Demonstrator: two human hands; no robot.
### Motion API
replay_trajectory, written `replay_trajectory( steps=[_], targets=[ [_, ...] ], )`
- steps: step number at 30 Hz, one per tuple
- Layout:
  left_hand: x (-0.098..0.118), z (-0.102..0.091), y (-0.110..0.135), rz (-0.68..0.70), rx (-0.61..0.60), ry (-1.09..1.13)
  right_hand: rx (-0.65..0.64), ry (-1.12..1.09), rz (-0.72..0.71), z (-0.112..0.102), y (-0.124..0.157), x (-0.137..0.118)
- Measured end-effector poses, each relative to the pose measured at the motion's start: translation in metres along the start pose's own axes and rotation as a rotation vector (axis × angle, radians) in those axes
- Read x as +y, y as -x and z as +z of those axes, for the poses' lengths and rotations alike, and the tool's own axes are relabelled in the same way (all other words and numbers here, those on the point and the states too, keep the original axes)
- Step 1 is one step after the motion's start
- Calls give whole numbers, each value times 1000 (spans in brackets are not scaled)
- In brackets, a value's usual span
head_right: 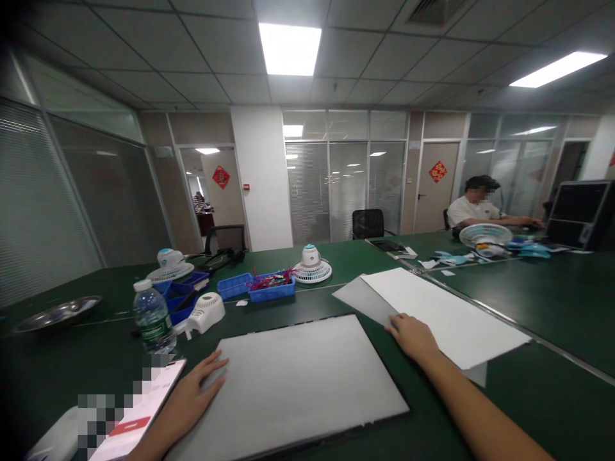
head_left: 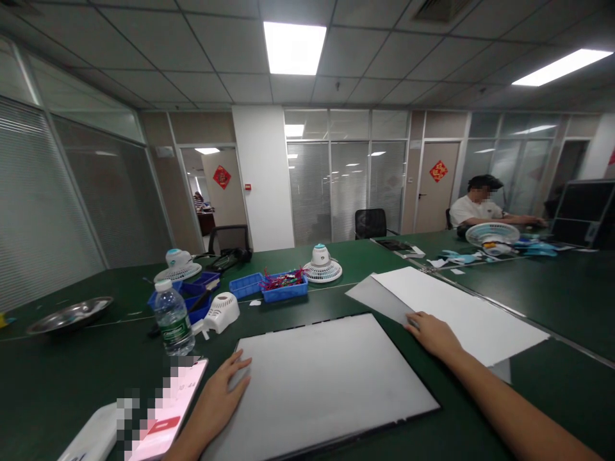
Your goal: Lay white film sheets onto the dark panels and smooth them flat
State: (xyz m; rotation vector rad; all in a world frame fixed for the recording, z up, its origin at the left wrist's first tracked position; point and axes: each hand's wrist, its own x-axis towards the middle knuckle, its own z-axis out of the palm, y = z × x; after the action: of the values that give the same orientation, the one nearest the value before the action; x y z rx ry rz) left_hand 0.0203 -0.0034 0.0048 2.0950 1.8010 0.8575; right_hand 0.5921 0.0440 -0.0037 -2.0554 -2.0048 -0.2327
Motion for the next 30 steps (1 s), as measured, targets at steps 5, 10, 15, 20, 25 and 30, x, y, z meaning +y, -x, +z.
replay_trajectory(
  steps=[5, 10, 15, 20, 25, 30],
  targets=[
    [1, 2, 2, 21, -10, -23, 60, 106, 82, -9, -1, 7],
    [-7, 7, 1, 26, -1, -16, 197, 146, 108, -27, 3, -11],
    [-11, 8, 3, 14, 15, -12, 211, 81, -246, -38, 25, -64],
    [-2, 0, 7, -26, 14, 71, 163, 33, -827, -37, 65, -136],
    [-1, -2, 8, -64, -12, 92, 220, 28, -1078, -38, 95, -188],
    [-5, 2, 4, -36, 8, 52, 214, -150, -1072, -60, 100, -188]
  ],
)
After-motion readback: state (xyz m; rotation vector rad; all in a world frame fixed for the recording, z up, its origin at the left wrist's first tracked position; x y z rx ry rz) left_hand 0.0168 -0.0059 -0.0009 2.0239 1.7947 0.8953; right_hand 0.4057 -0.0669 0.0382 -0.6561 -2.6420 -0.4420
